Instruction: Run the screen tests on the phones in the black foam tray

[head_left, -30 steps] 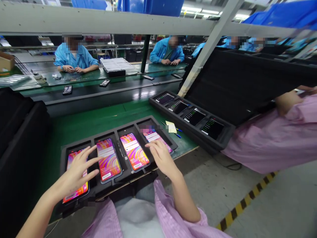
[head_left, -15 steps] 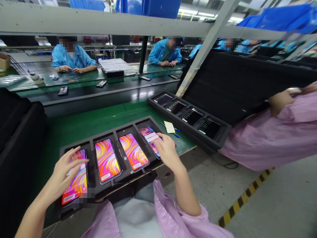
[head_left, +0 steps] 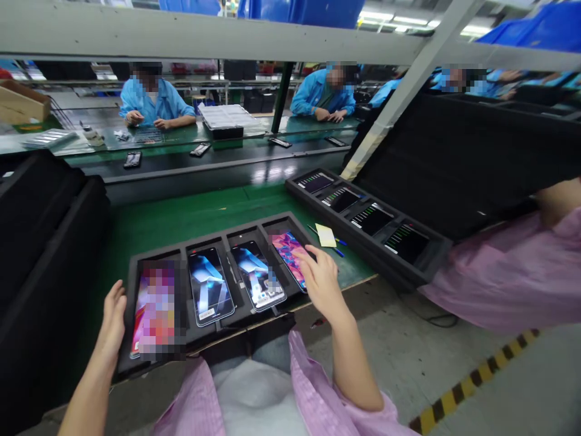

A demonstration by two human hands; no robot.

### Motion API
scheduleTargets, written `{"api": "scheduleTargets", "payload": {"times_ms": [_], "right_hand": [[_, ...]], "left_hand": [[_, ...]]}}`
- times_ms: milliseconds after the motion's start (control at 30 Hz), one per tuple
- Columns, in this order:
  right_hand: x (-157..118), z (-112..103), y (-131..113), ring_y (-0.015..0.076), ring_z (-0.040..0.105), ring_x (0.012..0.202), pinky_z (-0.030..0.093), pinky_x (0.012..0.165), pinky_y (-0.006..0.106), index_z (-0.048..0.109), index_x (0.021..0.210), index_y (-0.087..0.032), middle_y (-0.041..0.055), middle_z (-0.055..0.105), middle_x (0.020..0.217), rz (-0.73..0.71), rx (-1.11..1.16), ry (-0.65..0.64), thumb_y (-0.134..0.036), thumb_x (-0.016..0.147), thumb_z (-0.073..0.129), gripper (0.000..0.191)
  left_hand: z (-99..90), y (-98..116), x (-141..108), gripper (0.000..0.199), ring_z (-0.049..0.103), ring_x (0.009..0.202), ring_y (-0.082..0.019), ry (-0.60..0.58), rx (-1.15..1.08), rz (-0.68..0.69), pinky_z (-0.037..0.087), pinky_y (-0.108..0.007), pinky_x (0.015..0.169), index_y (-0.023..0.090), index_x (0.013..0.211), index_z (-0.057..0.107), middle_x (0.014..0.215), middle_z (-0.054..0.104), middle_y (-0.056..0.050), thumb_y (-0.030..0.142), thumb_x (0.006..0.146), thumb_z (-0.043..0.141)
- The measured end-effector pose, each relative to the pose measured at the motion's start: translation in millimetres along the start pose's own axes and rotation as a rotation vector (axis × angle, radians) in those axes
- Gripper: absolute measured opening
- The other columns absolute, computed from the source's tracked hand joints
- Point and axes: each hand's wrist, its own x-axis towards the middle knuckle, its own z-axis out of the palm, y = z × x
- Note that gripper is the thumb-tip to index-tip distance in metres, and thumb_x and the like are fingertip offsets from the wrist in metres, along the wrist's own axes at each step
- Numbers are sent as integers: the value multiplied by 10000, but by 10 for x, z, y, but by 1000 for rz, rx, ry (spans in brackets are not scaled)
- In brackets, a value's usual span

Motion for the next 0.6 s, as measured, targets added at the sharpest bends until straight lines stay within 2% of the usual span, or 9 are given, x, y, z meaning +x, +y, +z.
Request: {"api": "scheduleTargets", "payload": {"times_ms": [100, 200, 433, 600], "right_hand": [[-110, 13, -219, 246, 438, 1141, 309, 989, 483, 637, 1048, -245, 92, 517, 1175, -99, 95, -50, -372, 947, 258, 412], [-190, 72, -438, 237, 447, 1120, 306, 990, 473, 648, 1032, -255, 83, 521, 1159, -180, 174, -96, -358, 950, 259, 410], [-344, 327, -933, 209, 487, 1040, 217, 1047, 489, 674, 946, -239, 80, 550, 1059, -415, 319, -249, -381, 961, 202, 494], [-397, 419, -1036, 199, 491, 999, 235, 1039, 489, 675, 950, -257, 70, 563, 1016, -447, 330, -290, -365, 959, 210, 477]], "left_hand": [[75, -62, -54, 646, 449, 1204, -329, -41, -153, -81, 433, -484, 965, 290, 1393, 146, 1396, 393, -59, 581, 832, 284], [140, -71, -153, 624, 470, 1198, -278, -69, -241, -80, 440, -441, 969, 316, 1402, 76, 1423, 368, -53, 535, 850, 265], [228, -90, -580, 736, 326, 1312, -244, -118, -239, -32, 326, -422, 1058, 337, 1415, 53, 1498, 226, -45, 390, 791, 440], [183, -115, -761, 765, 255, 1345, -237, -160, -197, 7, 298, -418, 1068, 317, 1419, 47, 1515, 173, -47, 299, 756, 428]]}}
